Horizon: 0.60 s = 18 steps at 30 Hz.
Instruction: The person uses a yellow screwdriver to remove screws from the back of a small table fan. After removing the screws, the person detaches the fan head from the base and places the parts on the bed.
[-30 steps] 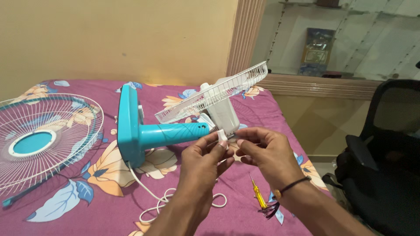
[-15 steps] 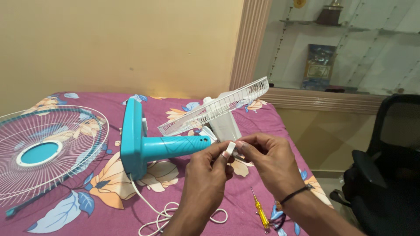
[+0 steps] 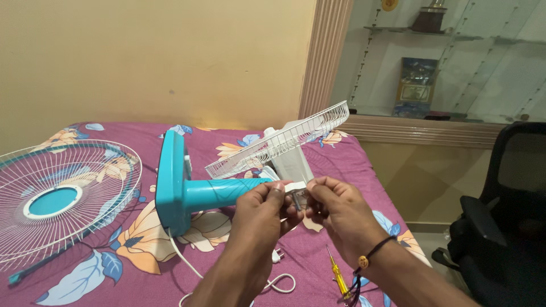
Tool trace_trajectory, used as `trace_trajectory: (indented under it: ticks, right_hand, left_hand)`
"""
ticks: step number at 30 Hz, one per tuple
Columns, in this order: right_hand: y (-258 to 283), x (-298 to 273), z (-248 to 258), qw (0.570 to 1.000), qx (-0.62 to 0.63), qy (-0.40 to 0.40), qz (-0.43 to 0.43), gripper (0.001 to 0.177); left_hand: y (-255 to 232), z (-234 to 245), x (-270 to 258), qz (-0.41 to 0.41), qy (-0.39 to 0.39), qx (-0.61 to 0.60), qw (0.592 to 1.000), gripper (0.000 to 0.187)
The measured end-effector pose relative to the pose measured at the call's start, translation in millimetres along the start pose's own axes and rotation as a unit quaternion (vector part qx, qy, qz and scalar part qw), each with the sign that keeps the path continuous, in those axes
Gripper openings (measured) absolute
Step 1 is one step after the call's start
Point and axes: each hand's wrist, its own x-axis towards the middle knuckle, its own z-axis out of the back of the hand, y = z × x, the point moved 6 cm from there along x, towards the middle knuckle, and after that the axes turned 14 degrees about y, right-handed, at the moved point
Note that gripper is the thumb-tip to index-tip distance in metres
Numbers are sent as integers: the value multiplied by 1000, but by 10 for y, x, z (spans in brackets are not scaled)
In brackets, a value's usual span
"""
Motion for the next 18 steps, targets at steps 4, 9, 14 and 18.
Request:
trace_trajectory:
  ticks: [4,9,14,18]
  right_hand:
    - [-7,5,-61,996,-81,25,36,15]
    - [138,-36,-28,921,-376,-91,48,20]
    - [265,-7,15,878,-462,-93,80,20]
    - [398,-8,-74,801,-559,-80,197,16]
  left_hand:
    - [23,29,92,13,-11,20,1000,33]
    - [80,-26,160,74,13,41,996,35]
    - [22,-88,188,76,73,64,992,31]
    - [-5,-163,273,29,103,107,989,30]
